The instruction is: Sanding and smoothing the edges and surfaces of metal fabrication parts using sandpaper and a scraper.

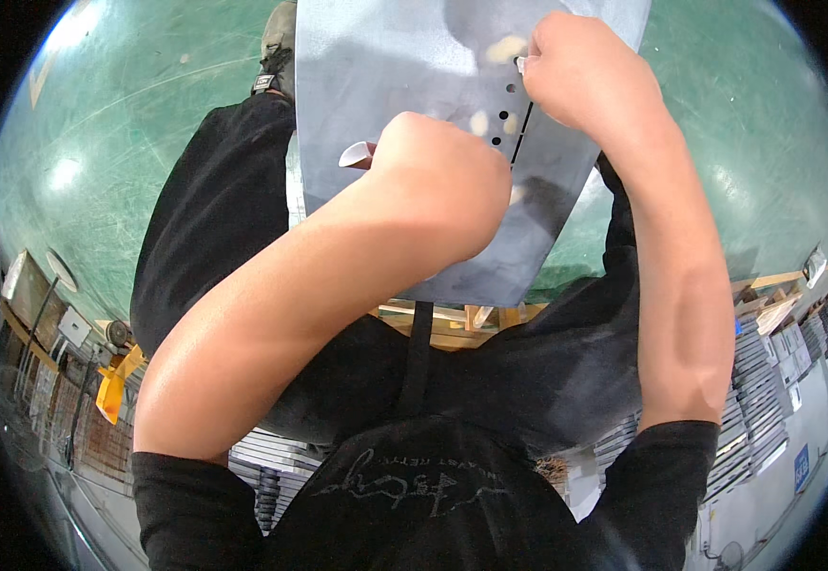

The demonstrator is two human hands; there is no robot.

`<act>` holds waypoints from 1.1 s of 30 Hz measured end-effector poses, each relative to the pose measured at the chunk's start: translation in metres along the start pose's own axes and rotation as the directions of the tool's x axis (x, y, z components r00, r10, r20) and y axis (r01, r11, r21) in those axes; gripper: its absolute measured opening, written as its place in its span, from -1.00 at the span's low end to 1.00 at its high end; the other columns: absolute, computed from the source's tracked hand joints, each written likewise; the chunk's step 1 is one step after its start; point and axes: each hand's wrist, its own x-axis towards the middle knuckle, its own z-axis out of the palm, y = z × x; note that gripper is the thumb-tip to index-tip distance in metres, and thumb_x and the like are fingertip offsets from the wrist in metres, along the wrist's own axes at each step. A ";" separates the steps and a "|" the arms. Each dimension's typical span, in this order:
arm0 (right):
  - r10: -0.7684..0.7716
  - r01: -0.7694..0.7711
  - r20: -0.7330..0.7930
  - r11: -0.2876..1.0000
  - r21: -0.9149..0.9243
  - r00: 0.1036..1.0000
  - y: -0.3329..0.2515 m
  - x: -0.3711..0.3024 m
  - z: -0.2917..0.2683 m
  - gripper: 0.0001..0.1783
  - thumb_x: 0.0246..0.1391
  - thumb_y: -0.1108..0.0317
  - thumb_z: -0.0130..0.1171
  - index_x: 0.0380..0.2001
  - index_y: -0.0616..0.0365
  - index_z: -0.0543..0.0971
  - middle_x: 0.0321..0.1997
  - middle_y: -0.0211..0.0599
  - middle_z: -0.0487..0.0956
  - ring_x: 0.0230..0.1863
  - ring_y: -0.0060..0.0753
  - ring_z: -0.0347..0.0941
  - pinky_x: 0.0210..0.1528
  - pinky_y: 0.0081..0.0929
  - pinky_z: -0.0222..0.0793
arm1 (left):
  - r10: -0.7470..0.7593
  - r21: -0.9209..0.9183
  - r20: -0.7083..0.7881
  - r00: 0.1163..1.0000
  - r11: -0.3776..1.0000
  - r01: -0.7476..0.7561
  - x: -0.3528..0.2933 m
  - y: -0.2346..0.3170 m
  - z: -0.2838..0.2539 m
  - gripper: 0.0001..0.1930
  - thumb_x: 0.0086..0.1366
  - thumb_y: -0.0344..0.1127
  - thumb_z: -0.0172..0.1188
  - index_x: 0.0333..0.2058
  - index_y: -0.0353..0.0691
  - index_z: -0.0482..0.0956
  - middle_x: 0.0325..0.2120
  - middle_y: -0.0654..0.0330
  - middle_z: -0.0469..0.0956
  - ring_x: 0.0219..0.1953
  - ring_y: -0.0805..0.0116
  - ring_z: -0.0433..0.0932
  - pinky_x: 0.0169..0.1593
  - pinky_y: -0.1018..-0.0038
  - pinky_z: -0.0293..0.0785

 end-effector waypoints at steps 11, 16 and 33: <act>-0.041 0.036 0.028 0.986 0.162 0.999 0.011 0.002 -0.002 -0.76 -0.09 0.36 0.10 -0.46 0.32 0.65 -0.44 0.17 0.62 -0.39 0.21 0.58 -0.28 -0.03 0.49 | -0.033 -0.007 -0.011 0.999 0.999 0.033 0.004 0.001 0.003 -0.78 0.18 -0.36 0.21 -0.23 -0.13 0.76 -0.24 0.15 0.74 -0.15 0.23 0.73 -0.20 0.31 0.61; -0.121 0.112 -0.070 0.986 -0.121 0.990 0.001 -0.010 -0.001 -0.79 0.03 0.34 0.11 -0.39 0.23 0.66 -0.35 0.08 0.65 -0.31 0.17 0.60 -0.26 -0.03 0.51 | -0.027 0.015 -0.051 0.998 1.000 0.027 0.002 -0.002 0.005 -0.77 0.19 -0.37 0.17 -0.23 -0.13 0.77 -0.24 0.12 0.74 -0.17 0.19 0.73 -0.20 0.28 0.62; -0.249 0.228 -0.160 0.963 -0.141 0.955 0.029 -0.029 -0.004 -0.80 0.18 0.28 0.15 -0.32 0.21 0.61 -0.42 -0.09 0.65 -0.33 -0.02 0.61 -0.23 -0.07 0.46 | -0.023 -0.001 -0.309 0.951 1.000 0.024 0.004 -0.008 0.016 -0.78 0.20 -0.32 0.16 -0.22 -0.13 0.74 -0.27 0.10 0.73 -0.16 0.12 0.72 -0.15 0.19 0.60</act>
